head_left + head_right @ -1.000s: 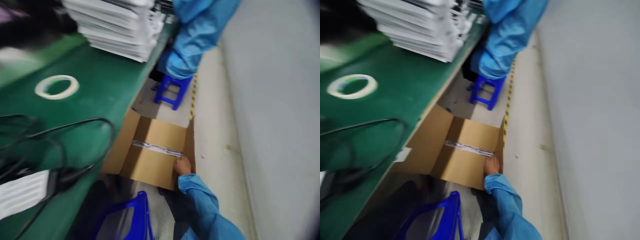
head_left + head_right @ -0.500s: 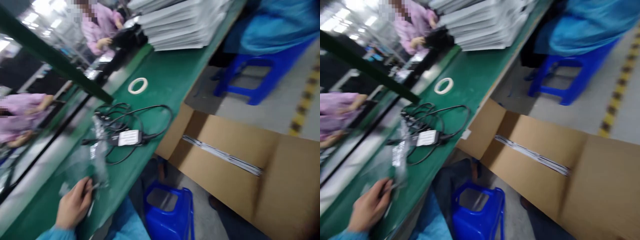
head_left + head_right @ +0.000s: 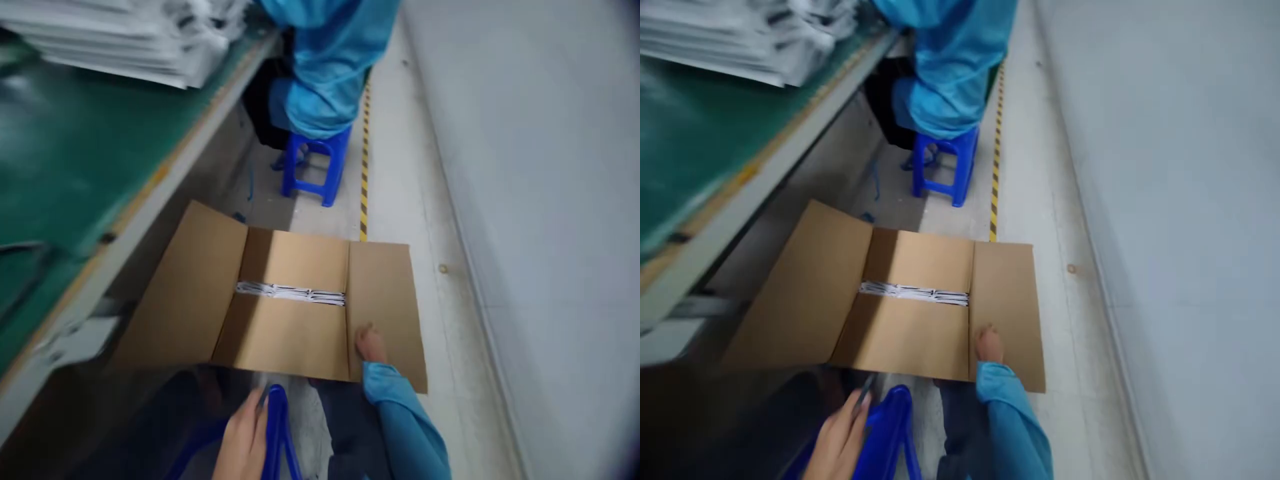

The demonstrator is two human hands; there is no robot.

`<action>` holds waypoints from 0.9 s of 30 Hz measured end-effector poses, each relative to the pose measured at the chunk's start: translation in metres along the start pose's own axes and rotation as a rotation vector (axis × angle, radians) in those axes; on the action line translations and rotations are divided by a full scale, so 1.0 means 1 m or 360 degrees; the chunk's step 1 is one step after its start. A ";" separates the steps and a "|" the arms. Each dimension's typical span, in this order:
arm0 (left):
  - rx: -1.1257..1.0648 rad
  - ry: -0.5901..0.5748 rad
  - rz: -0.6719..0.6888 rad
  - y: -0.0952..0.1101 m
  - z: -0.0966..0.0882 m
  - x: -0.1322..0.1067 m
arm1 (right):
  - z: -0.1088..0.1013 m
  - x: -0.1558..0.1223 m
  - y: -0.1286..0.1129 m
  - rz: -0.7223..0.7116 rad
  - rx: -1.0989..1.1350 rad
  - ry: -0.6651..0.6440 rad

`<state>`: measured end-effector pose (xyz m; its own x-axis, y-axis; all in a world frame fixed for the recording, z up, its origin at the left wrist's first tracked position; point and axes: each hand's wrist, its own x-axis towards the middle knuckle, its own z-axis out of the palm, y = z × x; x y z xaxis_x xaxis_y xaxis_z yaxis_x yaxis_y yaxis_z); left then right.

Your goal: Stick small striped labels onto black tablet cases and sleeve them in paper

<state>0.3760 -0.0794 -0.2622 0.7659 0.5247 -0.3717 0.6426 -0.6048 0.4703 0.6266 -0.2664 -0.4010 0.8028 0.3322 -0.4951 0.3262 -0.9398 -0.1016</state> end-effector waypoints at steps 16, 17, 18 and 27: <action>0.0875 -0.0474 0.0260 -0.046 0.045 0.245 | -0.006 0.090 -0.025 -0.0639 0.0267 -0.0392; 0.0879 -0.0474 0.0267 -0.040 0.034 0.240 | -0.019 0.084 -0.024 -0.0659 0.0299 -0.0445; 0.0872 -0.0495 0.0278 -0.035 0.022 0.232 | -0.032 0.074 -0.023 -0.0682 0.0331 -0.0511; 0.0763 -0.1086 0.0156 -0.029 0.037 0.023 | -0.036 -0.111 -0.008 -0.0697 0.0528 -0.1132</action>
<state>0.3755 -0.0721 -0.3138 0.5649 0.0722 -0.8220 0.3942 -0.8988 0.1920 0.5524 -0.2928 -0.3141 0.1057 0.6420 -0.7594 0.2811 -0.7518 -0.5965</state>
